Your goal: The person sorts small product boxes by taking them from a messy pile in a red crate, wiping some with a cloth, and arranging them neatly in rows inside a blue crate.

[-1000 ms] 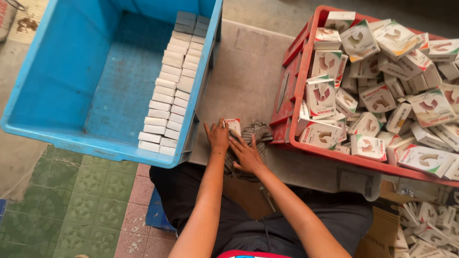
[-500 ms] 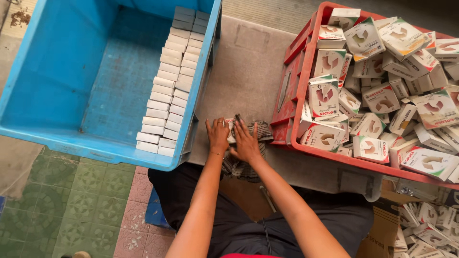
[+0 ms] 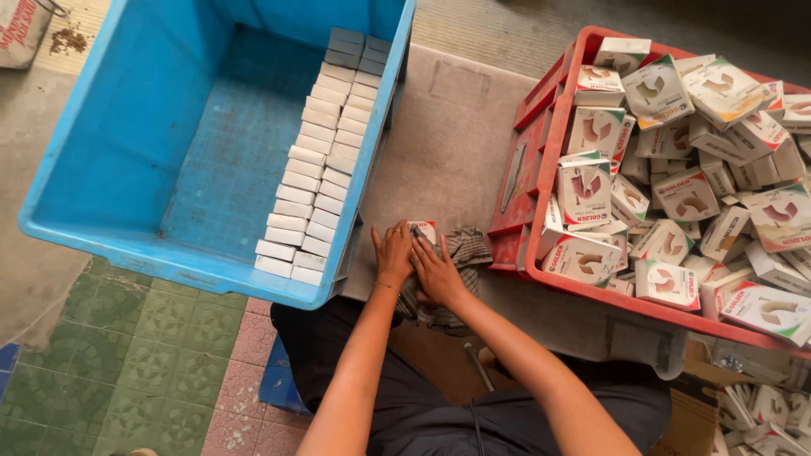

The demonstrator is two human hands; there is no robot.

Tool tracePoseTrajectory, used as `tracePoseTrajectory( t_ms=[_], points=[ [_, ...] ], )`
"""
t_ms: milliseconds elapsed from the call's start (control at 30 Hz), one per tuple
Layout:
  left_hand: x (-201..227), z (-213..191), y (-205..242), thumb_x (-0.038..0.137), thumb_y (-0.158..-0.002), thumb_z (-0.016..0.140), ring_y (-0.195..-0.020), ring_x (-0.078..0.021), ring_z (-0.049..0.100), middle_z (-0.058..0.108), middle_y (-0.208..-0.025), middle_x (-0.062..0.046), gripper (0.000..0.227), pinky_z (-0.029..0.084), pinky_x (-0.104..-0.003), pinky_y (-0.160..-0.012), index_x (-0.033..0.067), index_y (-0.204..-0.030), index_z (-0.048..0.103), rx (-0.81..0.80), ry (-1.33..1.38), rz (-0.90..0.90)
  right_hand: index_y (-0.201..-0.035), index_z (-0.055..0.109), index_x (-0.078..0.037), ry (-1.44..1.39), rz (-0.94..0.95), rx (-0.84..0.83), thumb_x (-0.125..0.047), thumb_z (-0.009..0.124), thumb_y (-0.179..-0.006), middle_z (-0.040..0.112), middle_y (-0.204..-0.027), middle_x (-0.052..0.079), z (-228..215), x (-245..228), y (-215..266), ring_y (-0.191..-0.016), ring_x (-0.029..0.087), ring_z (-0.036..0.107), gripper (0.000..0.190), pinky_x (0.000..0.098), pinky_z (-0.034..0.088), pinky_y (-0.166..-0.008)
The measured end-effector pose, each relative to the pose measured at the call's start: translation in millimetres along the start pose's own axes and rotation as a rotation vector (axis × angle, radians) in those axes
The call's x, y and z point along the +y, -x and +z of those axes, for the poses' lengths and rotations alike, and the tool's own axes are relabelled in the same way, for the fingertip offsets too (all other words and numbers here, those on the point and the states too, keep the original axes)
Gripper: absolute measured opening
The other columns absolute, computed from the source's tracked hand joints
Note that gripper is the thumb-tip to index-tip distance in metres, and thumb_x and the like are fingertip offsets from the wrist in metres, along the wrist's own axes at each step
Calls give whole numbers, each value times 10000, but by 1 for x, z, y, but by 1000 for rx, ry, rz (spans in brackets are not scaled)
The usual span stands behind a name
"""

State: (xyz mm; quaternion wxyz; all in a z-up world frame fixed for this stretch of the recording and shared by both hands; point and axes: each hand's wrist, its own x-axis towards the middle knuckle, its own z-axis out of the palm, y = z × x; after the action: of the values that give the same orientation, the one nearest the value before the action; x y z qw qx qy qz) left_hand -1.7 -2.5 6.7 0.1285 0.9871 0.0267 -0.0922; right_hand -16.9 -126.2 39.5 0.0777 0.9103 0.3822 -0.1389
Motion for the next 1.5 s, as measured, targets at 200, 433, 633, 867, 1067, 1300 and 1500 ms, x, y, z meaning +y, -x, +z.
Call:
tracePoseTrajectory(
  t_ms=[200, 433, 633, 867, 1067, 1300, 1500],
  points=[
    [0, 22, -10, 171, -374, 908, -1055, -234, 546, 558, -1170, -87, 991, 136, -598, -1100, 58, -1207, 383, -45, -11, -41, -1408, 272, -4, 73, 122, -36, -534, 714, -607, 183, -1519, 149, -11, 15, -9, -1410, 261, 152, 1057, 613, -31, -1129],
    [-7, 36, -13, 162, -697, 737, -1062, -232, 547, 524, -1249, -40, 687, 117, -604, -1088, 100, -1309, 430, 0, 42, -37, -1407, 261, 15, -2, 77, -140, -558, 701, -634, 133, -1525, 185, -16, -15, -5, -1417, 278, 131, 1058, 632, -17, -1110],
    [3, 13, -10, 63, -645, 746, -1006, -231, 563, 540, -1225, -25, 696, 111, -604, -1090, 118, -1293, 501, 45, -5, -31, -1438, 207, -23, -147, 259, -121, -482, 722, -650, 113, -1541, 145, -8, 17, -15, -1428, 254, 103, 1046, 686, -57, -1064],
    [0, 38, -17, 93, -652, 740, -1018, -253, 554, 530, -1239, -44, 704, 112, -611, -1090, 91, -1312, 498, 39, 28, -52, -1445, 192, -61, -133, 62, -35, -474, 699, -615, 140, -1534, 92, -6, 2, 16, -1425, 235, 86, 1056, 648, -46, -1088],
    [9, 17, -9, 11, -634, 719, -1036, -239, 535, 488, -1271, -23, 760, 117, -604, -1084, 107, -1344, 466, -20, -13, -82, -1409, 289, -50, -12, 77, 57, -536, 655, -630, 239, -1504, 102, -8, -2, 17, -1418, 242, 119, 988, 638, -6, -1091],
    [12, 20, -11, 69, -693, 714, -990, -226, 553, 532, -1213, -12, 652, 139, -625, -1063, 111, -1308, 502, 15, -19, -94, -1449, 189, -69, -57, 36, -140, -533, 706, -591, 93, -1546, 83, 3, 10, 2, -1429, 268, 46, 1105, 654, 51, -1098],
    [1, 51, -24, 191, -783, 651, -999, -211, 541, 540, -1192, -2, 538, 140, -642, -1053, 115, -1298, 518, 25, 11, -96, -1477, 111, -51, -209, 241, -259, -548, 663, -703, 6, -1563, 92, -22, -15, -2, -1431, 305, -43, 1073, 673, 26, -1078]
  ],
)
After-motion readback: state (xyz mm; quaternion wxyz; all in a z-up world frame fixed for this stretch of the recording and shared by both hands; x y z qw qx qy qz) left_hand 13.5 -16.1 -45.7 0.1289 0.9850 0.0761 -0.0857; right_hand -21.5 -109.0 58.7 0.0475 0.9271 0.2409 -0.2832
